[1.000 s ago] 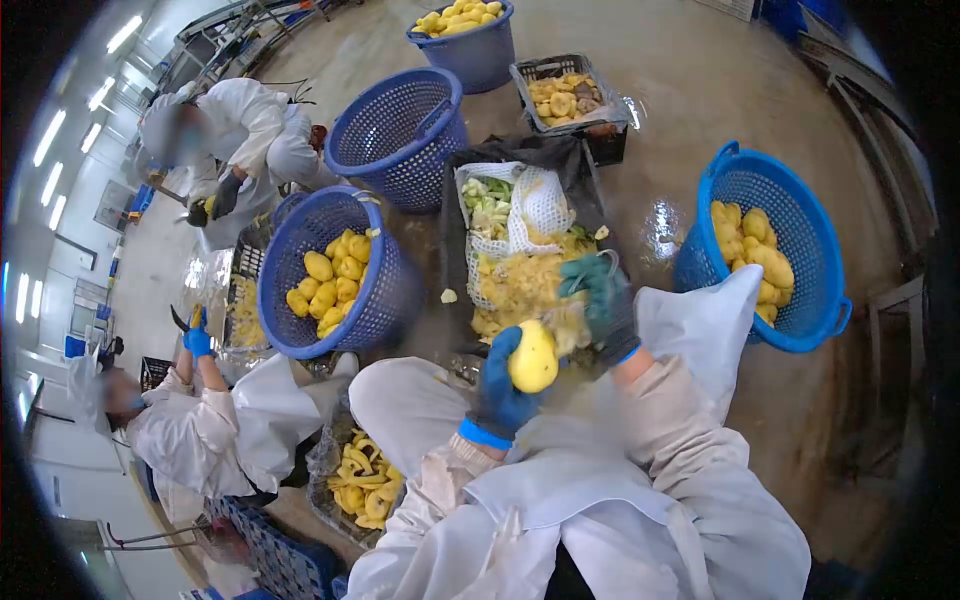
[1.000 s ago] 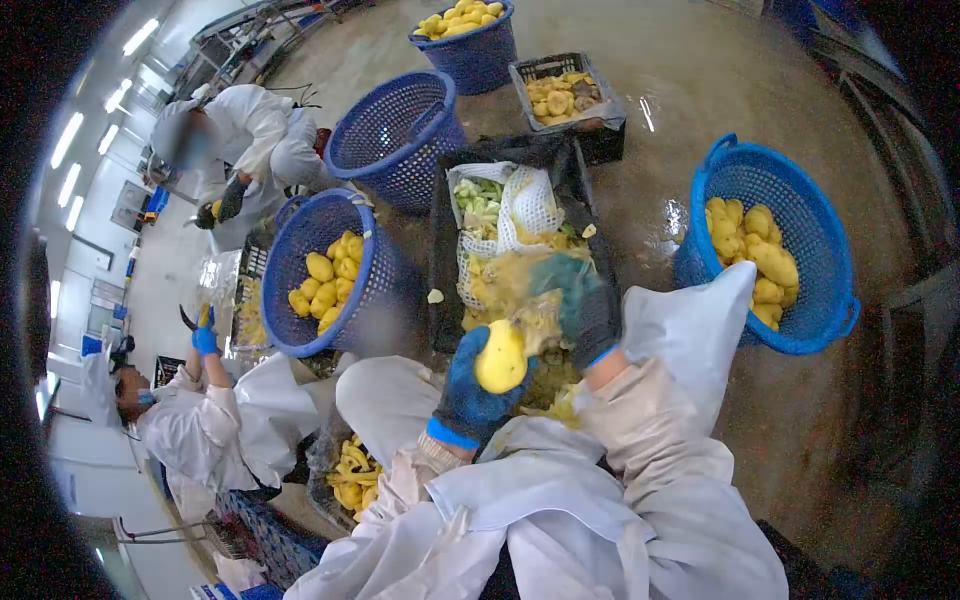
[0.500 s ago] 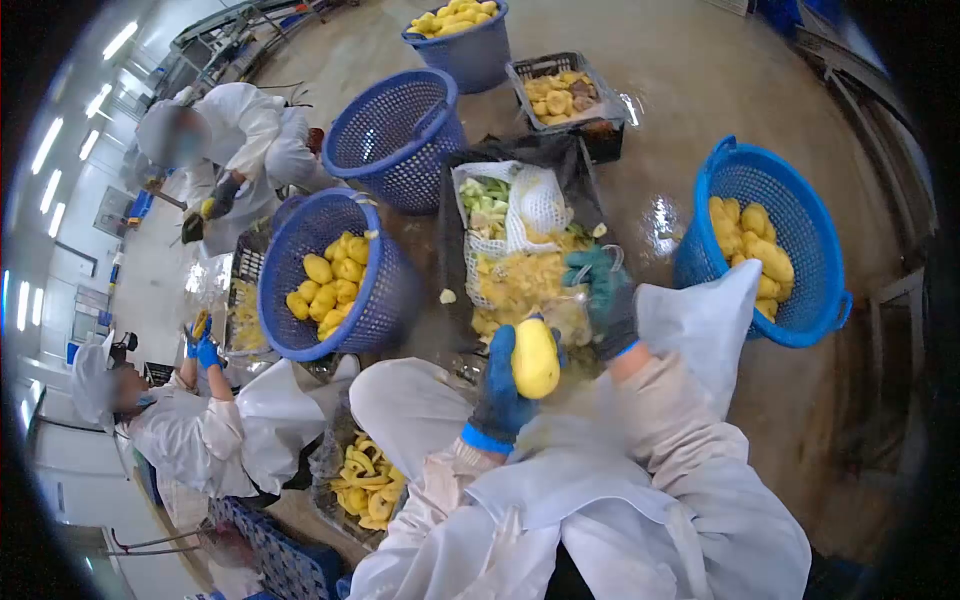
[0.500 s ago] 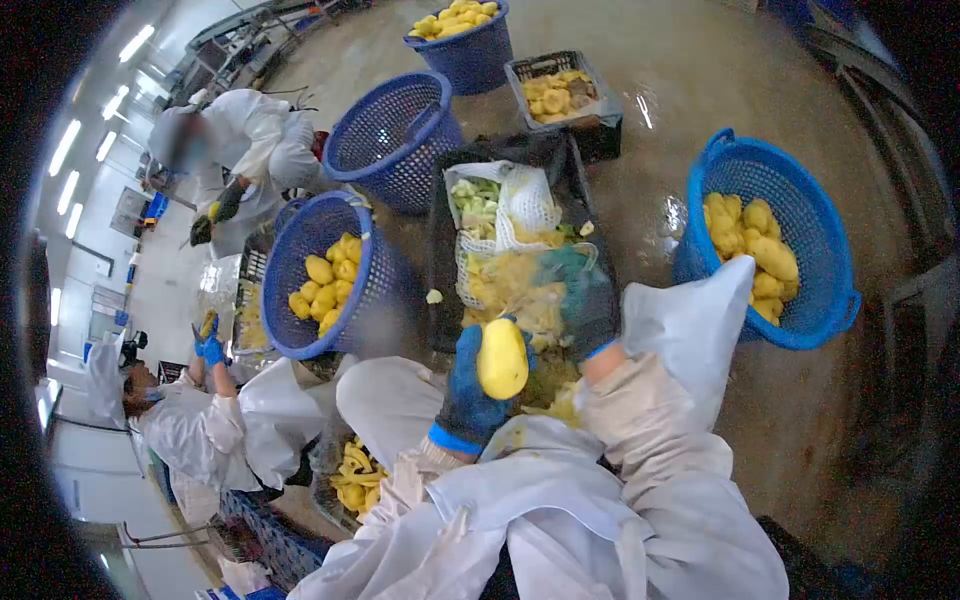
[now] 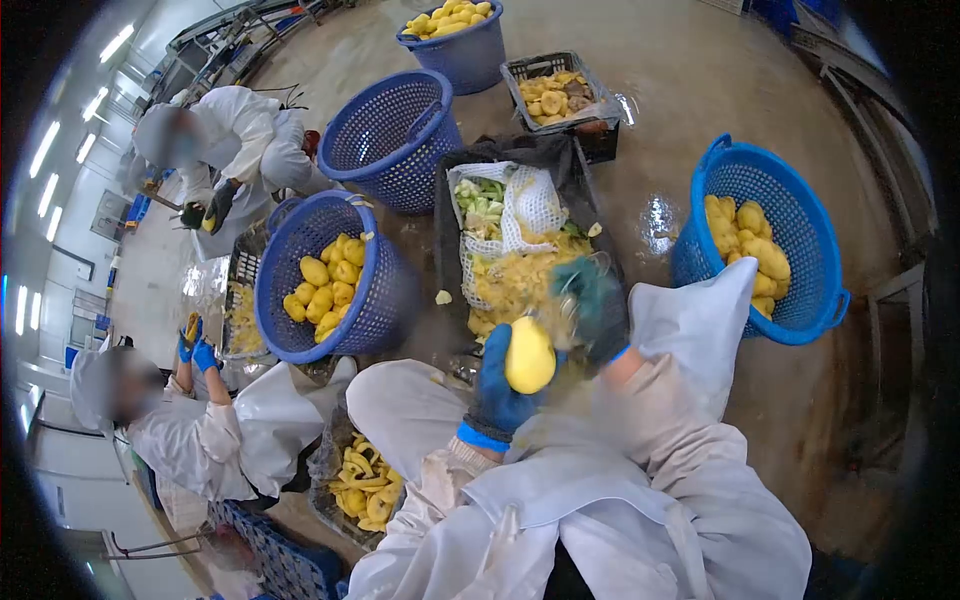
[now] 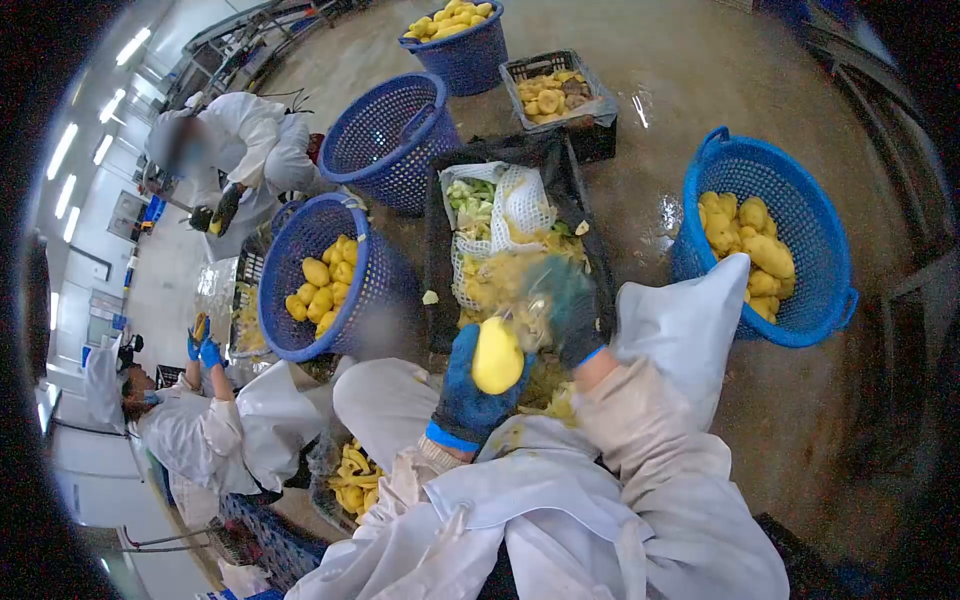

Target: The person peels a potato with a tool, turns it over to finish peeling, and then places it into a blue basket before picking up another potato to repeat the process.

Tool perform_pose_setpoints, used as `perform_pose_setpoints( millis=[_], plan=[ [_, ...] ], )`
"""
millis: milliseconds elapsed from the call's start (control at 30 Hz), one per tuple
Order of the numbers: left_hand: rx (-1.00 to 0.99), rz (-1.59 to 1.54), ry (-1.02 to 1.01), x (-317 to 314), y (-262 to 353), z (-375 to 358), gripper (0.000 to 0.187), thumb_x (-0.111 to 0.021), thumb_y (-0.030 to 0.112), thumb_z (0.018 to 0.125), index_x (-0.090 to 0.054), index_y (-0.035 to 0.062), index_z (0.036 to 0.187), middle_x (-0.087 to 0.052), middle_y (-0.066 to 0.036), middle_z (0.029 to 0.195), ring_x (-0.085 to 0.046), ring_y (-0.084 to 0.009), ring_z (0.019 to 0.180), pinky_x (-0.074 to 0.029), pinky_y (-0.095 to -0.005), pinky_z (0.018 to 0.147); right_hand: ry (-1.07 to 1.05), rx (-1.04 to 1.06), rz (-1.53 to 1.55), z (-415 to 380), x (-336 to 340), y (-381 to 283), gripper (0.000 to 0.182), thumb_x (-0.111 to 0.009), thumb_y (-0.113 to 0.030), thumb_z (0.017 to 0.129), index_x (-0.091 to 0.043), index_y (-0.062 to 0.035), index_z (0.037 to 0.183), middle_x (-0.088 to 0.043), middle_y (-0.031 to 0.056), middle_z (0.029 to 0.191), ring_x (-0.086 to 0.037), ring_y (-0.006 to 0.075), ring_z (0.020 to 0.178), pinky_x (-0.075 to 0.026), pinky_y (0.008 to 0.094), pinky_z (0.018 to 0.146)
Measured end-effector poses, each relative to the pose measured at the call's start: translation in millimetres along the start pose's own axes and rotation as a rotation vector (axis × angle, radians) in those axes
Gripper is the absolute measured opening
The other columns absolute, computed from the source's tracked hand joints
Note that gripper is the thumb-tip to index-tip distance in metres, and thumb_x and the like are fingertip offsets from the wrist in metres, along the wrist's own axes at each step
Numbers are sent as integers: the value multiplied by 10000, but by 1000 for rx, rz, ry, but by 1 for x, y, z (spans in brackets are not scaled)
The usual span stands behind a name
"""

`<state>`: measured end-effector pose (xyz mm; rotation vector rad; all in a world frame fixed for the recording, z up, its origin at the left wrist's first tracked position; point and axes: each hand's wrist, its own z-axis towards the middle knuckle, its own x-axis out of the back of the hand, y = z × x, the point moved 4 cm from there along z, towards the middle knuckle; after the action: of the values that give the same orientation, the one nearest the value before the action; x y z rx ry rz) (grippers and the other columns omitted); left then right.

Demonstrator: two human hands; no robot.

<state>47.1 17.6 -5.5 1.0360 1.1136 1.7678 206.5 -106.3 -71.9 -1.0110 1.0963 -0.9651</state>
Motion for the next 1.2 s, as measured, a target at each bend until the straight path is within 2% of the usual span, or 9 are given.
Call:
perform_pose_setpoints(
  millis=[167,267,300,367,533,600,800,1000,1200],
  plan=[
    [448,-620,19,-6,20,5,566,-718,-34,791,-412,-18,1267,-525,-200,1258,-598,-272,1070,-495,-364,932,47,-164,267,-1,-13,-75,328,-522,-351,973,-608,-36,949,-636,52,887,-591,132,757,-487,295,697],
    [84,-106,-33,6,18,-1,581,-728,-39,782,-411,-21,1268,-545,-204,1228,-597,-259,1078,-493,-369,933,-282,-60,67,-26,-38,-96,360,-524,-367,968,-620,-22,1011,-638,64,925,-609,151,765,-493,290,719],
    [-14,-31,-60,5,17,-3,590,-731,-24,784,-409,-21,1279,-551,-201,1220,-592,-257,1087,-490,-372,935,-428,375,-176,-32,-46,-101,345,-527,-340,964,-628,-26,1061,-639,67,950,-620,160,807,-497,287,741],
    [-128,-50,-103,2,14,-5,616,-736,26,795,-402,-18,1310,-559,-193,1208,-579,-254,1110,-484,-379,943,-242,77,15,-5,-17,-9,337,-534,-331,958,-629,-24,1059,-641,62,951,-617,157,827,-495,293,758],
    [709,-1059,-34,-6,-10,-14,658,-677,159,850,-361,9,1406,-538,-152,1253,-561,-254,1126,-469,-377,962,-14,-159,222,-2,-9,-49,281,-525,-256,962,-619,-3,1037,-637,47,920,-601,144,826,-481,281,783],
    [677,-1148,-164,-11,24,4,652,-639,174,865,-348,26,1429,-529,-132,1264,-568,-257,1105,-469,-373,962,-107,136,-152,4,-7,-13,286,-508,-274,980,-621,-13,1011,-632,41,901,-597,135,791,-480,269,750],
    [568,-796,-133,-5,33,-2,769,-656,158,832,-263,34,1481,-468,-115,1326,-538,-227,1153,-467,-385,966,12,-256,347,0,2,-23,274,-512,-279,981,-620,-27,977,-626,46,919,-598,134,783,-480,280,734],
    [352,-452,-117,2,9,-4,809,-682,169,805,-261,31,1482,-415,-134,1399,-519,-215,1169,-454,-367,980,0,-65,70,7,0,-29,323,-503,-304,977,-606,-6,1046,-627,50,904,-594,141,819,-482,286,766],
    [616,-1106,-98,-13,23,-2,716,-632,231,857,-303,57,1469,-498,-146,1331,-531,-240,1168,-431,-384,1011,-45,-20,87,-4,-7,-24,327,-507,-342,984,-611,-32,1009,-625,48,879,-595,140,788,-481,279,747]
  ],
)
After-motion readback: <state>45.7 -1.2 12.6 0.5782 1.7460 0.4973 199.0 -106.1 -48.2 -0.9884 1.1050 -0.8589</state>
